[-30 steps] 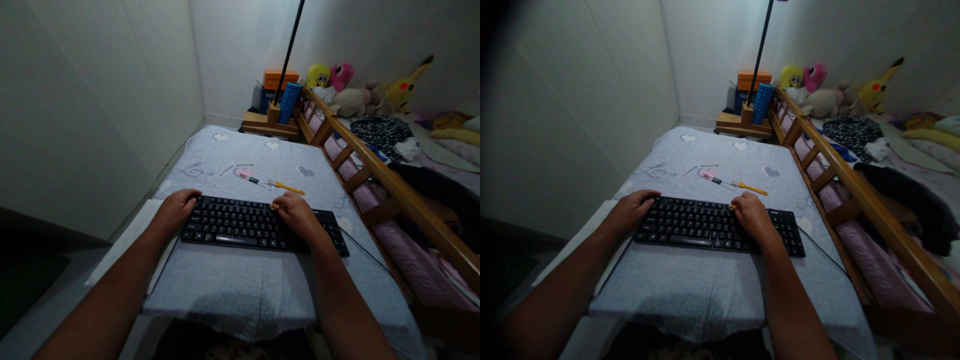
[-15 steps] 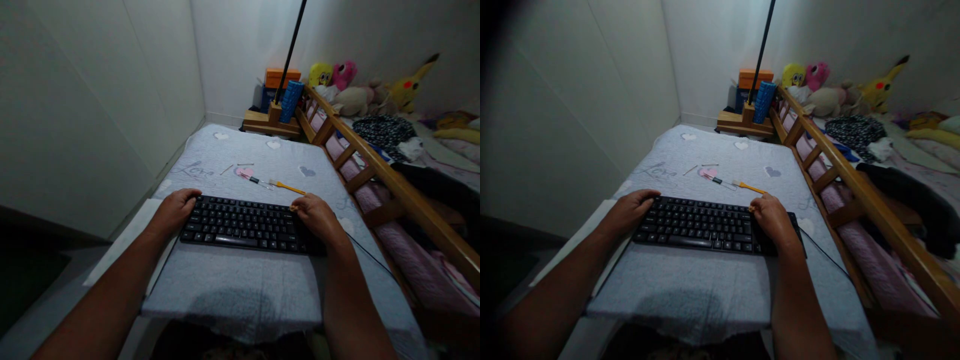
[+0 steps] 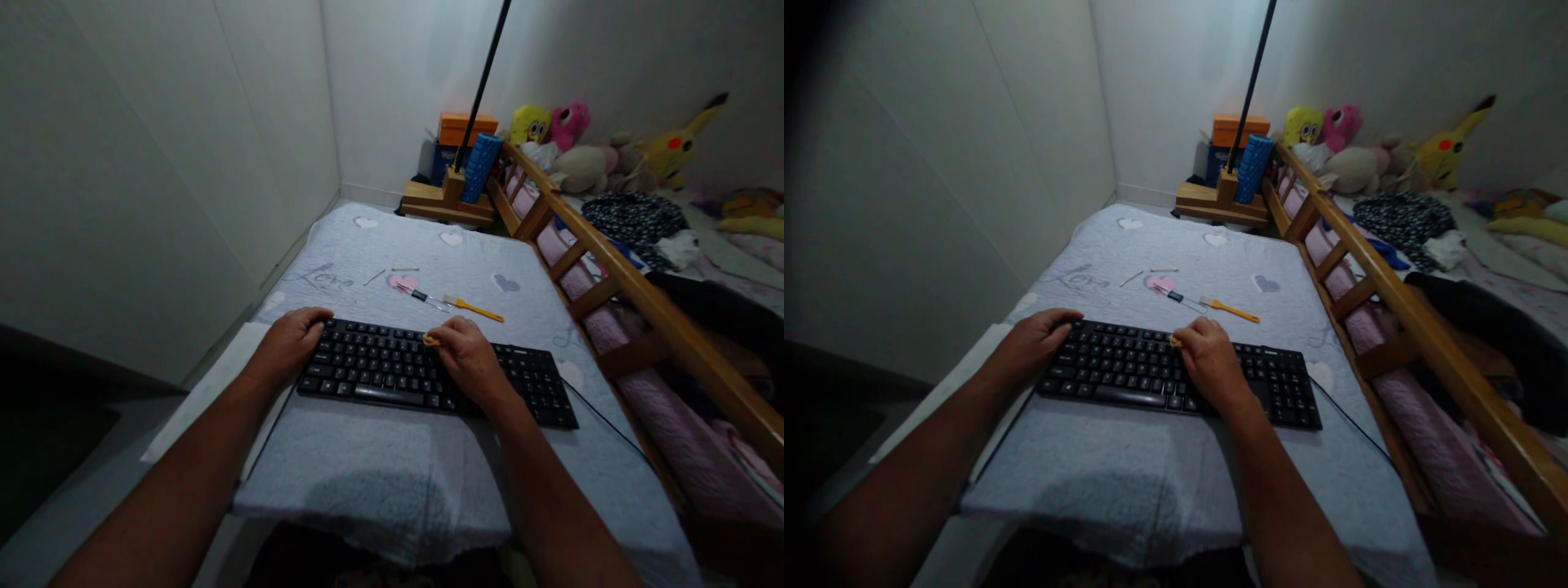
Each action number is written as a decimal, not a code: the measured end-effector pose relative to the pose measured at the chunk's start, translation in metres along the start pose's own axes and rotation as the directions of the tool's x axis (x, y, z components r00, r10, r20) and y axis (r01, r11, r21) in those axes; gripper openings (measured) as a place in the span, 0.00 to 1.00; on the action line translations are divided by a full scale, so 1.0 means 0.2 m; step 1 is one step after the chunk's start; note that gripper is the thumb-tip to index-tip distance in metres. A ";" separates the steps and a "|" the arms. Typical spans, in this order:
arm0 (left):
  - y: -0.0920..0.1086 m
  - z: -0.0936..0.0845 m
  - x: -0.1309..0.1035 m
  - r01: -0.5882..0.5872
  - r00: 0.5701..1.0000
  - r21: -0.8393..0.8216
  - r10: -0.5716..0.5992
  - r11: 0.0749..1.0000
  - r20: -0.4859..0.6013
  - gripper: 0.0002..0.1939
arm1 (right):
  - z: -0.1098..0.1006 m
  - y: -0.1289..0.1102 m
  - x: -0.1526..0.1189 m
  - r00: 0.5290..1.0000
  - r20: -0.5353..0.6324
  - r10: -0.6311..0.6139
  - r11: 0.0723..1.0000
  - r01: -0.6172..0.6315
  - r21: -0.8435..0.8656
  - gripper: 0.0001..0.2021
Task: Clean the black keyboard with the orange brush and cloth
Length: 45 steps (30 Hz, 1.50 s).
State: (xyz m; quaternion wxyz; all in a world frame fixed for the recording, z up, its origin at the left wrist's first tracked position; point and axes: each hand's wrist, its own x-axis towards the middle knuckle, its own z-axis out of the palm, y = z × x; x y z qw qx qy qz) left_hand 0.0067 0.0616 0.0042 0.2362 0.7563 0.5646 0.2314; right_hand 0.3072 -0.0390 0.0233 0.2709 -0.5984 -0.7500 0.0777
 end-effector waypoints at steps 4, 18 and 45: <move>-0.01 0.00 0.00 -0.008 1.000 -0.001 0.008 1.000 0.005 0.24 | 0.06 -0.04 0.01 0.998 0.048 -0.050 0.998 0.051 -0.032 0.10; -0.01 0.00 0.00 -0.008 1.000 -0.003 0.008 1.000 0.016 0.25 | -0.11 0.08 -0.06 0.985 0.141 0.098 0.980 -0.071 -0.185 0.12; 0.01 -0.01 -0.01 -0.007 1.000 -0.002 0.007 1.000 0.020 0.25 | -0.07 0.01 -0.05 0.998 0.032 0.045 0.998 -0.044 -0.037 0.10</move>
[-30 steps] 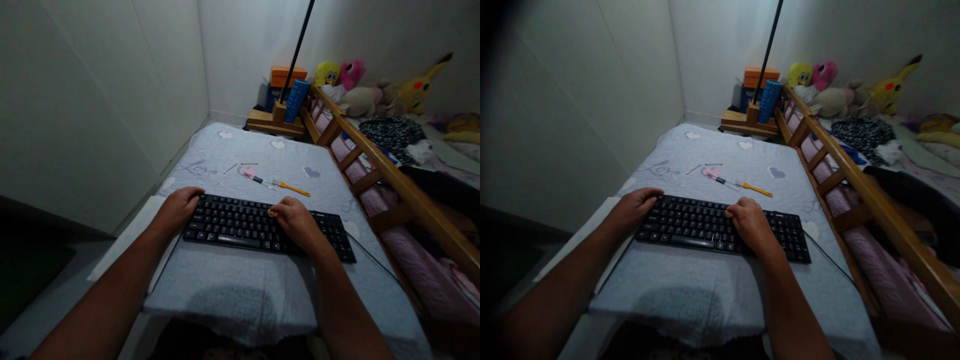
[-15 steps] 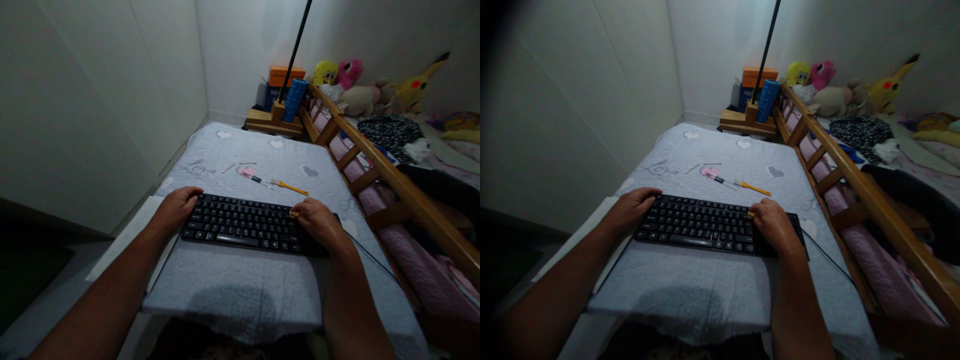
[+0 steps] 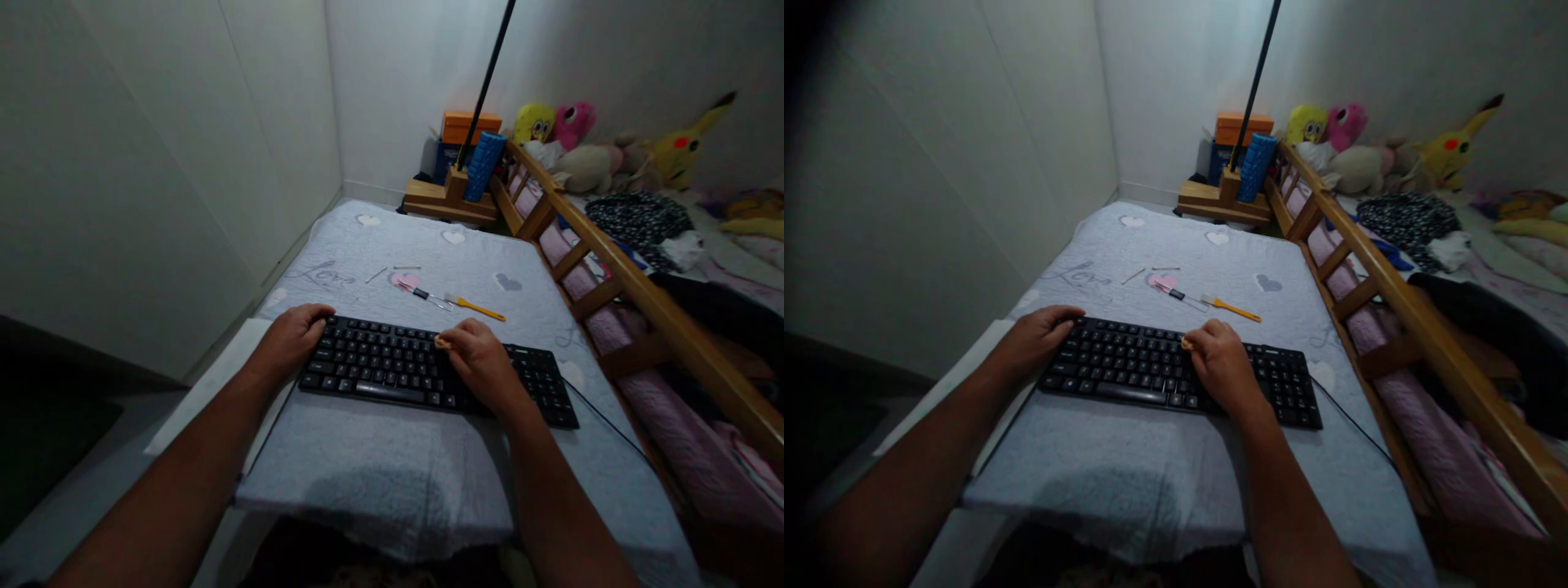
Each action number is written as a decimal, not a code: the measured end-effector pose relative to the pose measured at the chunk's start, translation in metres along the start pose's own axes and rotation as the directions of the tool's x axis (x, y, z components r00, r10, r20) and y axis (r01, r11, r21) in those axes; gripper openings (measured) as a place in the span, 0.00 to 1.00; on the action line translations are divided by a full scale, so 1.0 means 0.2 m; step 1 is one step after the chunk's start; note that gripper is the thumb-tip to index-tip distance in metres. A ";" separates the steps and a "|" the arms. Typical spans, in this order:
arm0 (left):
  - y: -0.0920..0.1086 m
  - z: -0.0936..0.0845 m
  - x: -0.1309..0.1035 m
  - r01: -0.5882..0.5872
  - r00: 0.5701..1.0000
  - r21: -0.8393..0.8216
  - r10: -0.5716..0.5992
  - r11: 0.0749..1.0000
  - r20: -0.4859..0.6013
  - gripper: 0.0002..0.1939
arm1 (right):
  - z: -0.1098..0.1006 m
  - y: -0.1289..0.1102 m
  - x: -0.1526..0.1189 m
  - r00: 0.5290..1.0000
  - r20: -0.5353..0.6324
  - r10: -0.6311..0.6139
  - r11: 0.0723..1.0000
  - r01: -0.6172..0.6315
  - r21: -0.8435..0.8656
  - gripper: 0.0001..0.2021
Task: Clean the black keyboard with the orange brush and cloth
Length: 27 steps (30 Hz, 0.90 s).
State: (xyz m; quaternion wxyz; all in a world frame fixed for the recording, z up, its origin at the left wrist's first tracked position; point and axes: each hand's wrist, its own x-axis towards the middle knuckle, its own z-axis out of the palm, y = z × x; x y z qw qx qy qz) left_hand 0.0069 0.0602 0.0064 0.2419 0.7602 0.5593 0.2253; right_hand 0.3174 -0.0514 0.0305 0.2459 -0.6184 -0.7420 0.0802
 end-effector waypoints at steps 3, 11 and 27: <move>0.00 0.00 0.00 0.000 1.000 0.006 0.000 1.000 0.004 0.25 | 0.04 -0.01 0.00 0.999 0.045 -0.011 0.999 0.012 -0.039 0.11; -0.01 0.00 0.00 0.002 1.000 -0.028 -0.002 1.000 -0.015 0.24 | -0.06 0.09 -0.02 0.989 0.069 0.128 0.982 -0.116 -0.152 0.08; -0.03 0.01 0.00 -0.047 0.999 -0.012 0.047 0.999 -0.012 0.23 | 0.16 -0.23 0.19 0.988 0.107 -0.110 0.993 0.114 -0.026 0.11</move>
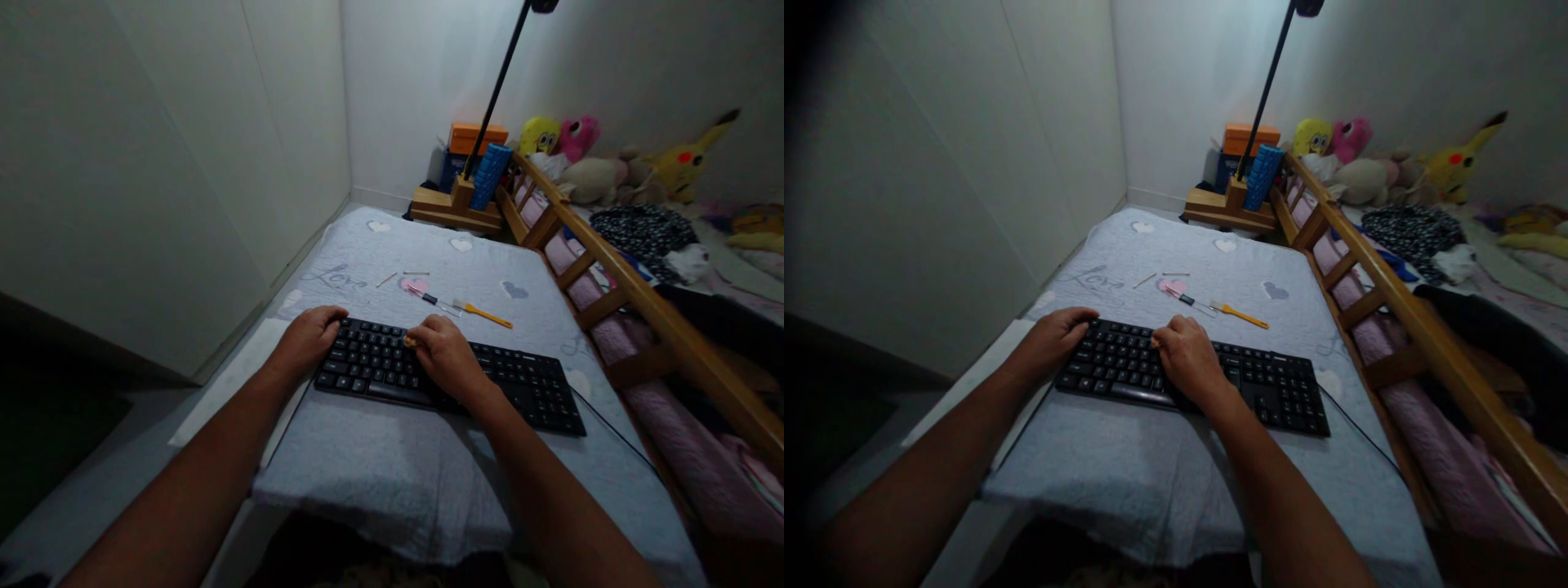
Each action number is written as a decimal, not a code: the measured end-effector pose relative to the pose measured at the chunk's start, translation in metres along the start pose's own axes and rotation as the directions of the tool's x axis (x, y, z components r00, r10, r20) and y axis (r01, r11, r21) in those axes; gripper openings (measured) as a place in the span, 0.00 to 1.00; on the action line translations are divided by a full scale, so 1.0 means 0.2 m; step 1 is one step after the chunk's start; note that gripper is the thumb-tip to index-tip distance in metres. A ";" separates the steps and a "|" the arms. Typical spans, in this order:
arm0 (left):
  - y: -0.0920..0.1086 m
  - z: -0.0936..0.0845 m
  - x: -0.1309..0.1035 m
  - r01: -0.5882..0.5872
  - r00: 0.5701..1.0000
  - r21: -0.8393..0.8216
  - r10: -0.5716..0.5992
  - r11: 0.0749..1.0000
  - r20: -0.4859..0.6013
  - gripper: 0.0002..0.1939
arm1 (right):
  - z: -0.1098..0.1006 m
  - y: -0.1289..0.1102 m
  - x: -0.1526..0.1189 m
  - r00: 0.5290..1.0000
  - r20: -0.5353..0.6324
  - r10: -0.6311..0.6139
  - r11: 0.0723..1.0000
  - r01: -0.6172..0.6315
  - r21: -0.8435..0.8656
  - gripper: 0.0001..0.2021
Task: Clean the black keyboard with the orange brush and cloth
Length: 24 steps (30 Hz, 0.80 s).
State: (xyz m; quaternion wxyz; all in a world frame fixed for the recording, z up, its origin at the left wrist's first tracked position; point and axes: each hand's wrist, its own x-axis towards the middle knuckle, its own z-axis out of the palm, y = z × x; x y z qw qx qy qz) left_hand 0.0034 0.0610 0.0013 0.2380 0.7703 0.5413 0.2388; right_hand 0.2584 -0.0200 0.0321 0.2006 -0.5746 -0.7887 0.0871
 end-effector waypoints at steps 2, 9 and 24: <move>0.00 0.00 0.00 -0.004 1.000 0.004 0.004 1.000 -0.005 0.23 | 0.01 -0.03 0.02 1.000 0.015 -0.005 1.000 0.005 -0.021 0.11; 0.01 0.00 0.00 -0.004 1.000 -0.007 0.004 1.000 -0.007 0.23 | 0.02 -0.03 0.00 0.999 0.033 0.002 0.996 0.001 -0.089 0.12; 0.01 -0.01 0.00 0.020 1.000 -0.016 -0.020 1.000 -0.001 0.23 | -0.09 0.15 -0.16 0.994 0.016 0.104 0.988 -0.102 -0.116 0.12</move>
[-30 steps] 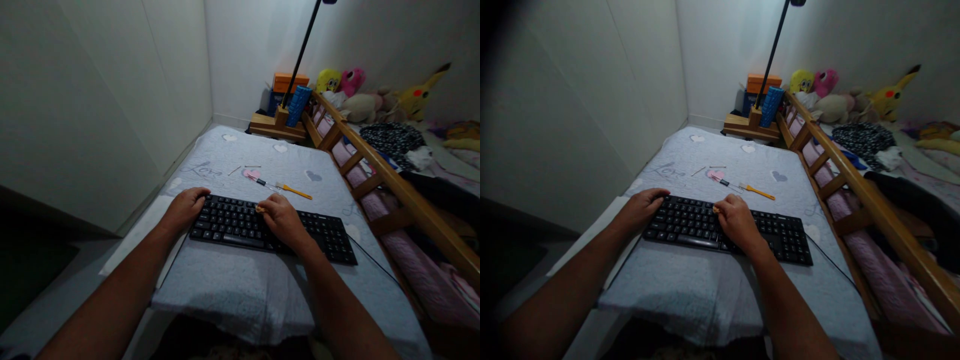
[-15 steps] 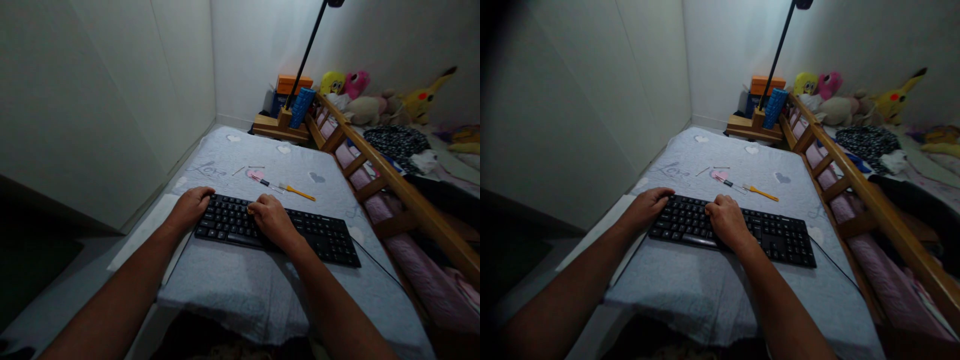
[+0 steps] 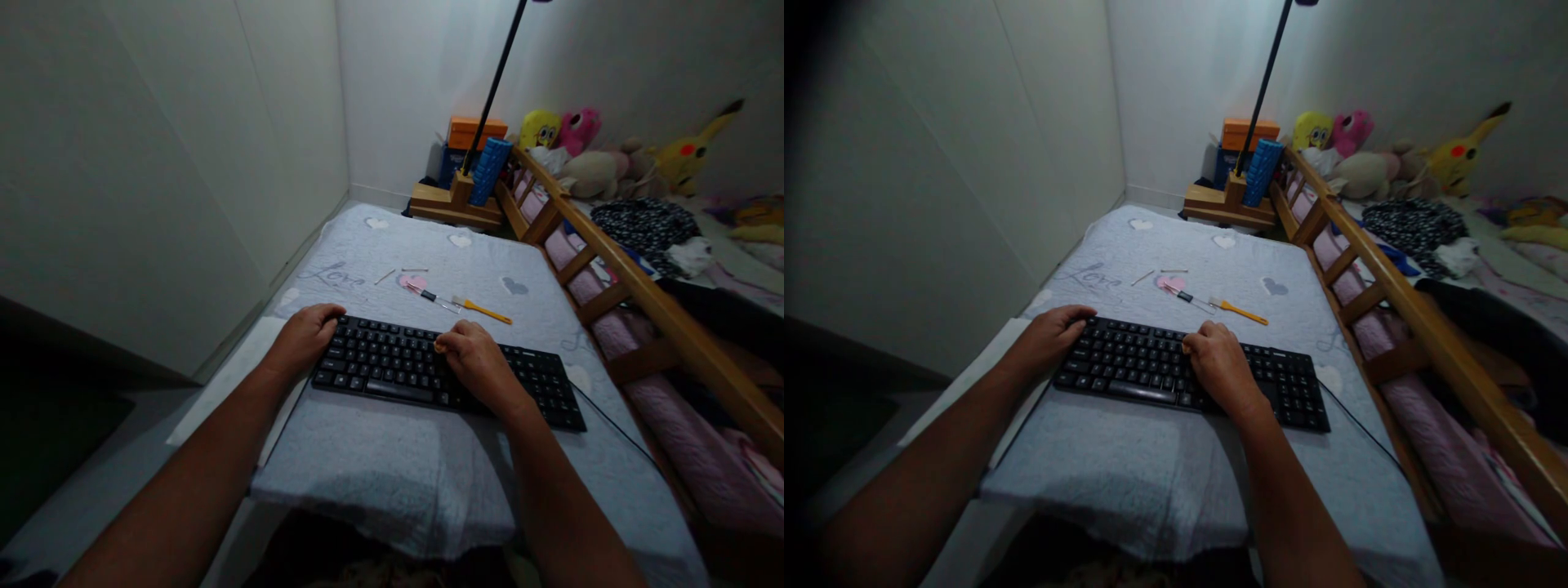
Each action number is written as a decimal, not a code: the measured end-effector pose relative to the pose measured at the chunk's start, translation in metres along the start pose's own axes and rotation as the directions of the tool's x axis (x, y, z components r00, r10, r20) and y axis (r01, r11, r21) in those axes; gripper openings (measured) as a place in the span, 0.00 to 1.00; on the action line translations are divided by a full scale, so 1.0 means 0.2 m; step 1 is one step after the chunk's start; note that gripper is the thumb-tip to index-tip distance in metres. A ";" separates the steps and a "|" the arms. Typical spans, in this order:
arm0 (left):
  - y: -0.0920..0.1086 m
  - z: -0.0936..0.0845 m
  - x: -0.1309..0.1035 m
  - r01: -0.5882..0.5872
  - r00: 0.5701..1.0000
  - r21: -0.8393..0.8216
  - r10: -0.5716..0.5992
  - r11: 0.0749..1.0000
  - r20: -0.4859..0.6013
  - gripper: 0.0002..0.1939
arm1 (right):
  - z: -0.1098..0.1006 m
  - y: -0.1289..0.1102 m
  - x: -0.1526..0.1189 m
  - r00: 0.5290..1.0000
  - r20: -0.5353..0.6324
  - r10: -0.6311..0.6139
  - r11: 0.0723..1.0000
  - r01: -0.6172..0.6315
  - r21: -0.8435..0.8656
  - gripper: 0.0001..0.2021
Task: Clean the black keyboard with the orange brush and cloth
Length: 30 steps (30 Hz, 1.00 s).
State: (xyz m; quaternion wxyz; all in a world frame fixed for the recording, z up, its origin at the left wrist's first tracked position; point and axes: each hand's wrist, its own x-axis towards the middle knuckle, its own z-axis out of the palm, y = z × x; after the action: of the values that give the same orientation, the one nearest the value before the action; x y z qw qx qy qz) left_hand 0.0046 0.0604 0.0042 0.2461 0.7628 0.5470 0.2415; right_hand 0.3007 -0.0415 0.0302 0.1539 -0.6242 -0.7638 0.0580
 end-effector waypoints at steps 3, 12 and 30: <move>0.00 0.00 0.00 0.002 1.000 -0.007 -0.002 1.000 0.003 0.23 | -0.02 0.03 -0.02 0.999 0.002 0.040 0.999 -0.040 0.001 0.12; 0.00 0.00 0.01 -0.003 1.000 0.023 0.003 1.000 0.009 0.24 | -0.10 0.11 -0.06 0.986 0.098 0.135 0.991 -0.135 -0.011 0.12; 0.01 0.00 0.00 0.011 1.000 0.019 -0.011 1.000 -0.002 0.24 | -0.18 0.23 -0.11 0.962 0.081 0.261 0.965 -0.260 -0.026 0.09</move>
State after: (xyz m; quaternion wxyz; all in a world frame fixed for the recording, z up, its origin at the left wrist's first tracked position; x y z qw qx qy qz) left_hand 0.0058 0.0603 0.0046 0.2396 0.7620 0.5537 0.2354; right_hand 0.3576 -0.0569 0.0472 0.1082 -0.7173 -0.6812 0.0982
